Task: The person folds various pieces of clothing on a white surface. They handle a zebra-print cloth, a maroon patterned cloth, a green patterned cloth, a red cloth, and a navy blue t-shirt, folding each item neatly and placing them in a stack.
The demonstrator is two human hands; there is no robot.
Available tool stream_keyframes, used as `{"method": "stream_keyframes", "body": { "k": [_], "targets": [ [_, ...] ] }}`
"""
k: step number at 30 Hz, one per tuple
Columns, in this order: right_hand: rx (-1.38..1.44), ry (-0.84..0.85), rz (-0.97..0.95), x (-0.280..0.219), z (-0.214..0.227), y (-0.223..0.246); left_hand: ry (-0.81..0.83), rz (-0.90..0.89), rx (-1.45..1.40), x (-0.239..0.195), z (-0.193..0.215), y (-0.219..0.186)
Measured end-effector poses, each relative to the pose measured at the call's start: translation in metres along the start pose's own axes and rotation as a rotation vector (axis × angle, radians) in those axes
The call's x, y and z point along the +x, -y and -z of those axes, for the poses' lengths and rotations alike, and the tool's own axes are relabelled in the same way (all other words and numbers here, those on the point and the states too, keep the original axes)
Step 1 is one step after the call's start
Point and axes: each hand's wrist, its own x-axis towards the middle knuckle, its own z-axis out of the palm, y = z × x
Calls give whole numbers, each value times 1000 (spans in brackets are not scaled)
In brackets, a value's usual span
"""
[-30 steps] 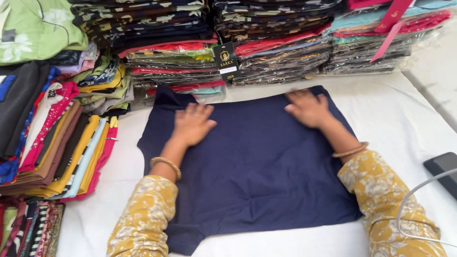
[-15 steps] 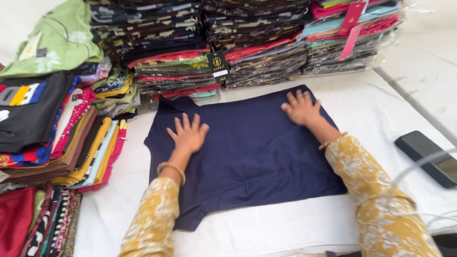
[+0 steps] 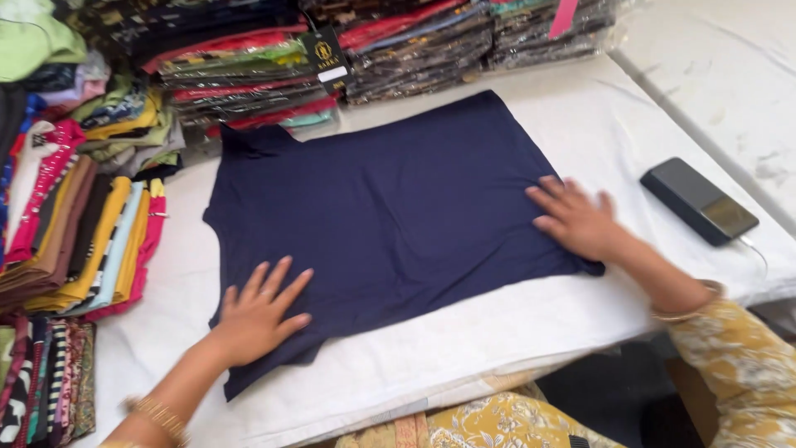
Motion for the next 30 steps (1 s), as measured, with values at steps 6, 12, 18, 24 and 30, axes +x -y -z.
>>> {"method": "stream_keyframes", "body": {
  "k": [6,12,18,24,30],
  "targets": [
    [142,59,-1,-74,37,-36,58,-114,-215,-78,-4,16],
    [339,-95,164,-103,33,-9,8,-11,-242,-98,-24,13],
    [198,-457,185,-107,46,-23,-148,-10,-248,-92,-28,38],
    [173,-294,235,-112,44,-18,73,100,-389,-99,-39,65],
    [240,-339,307,-108,31,-9,-270,-115,-14,-105,-20,28]
  ]
}}
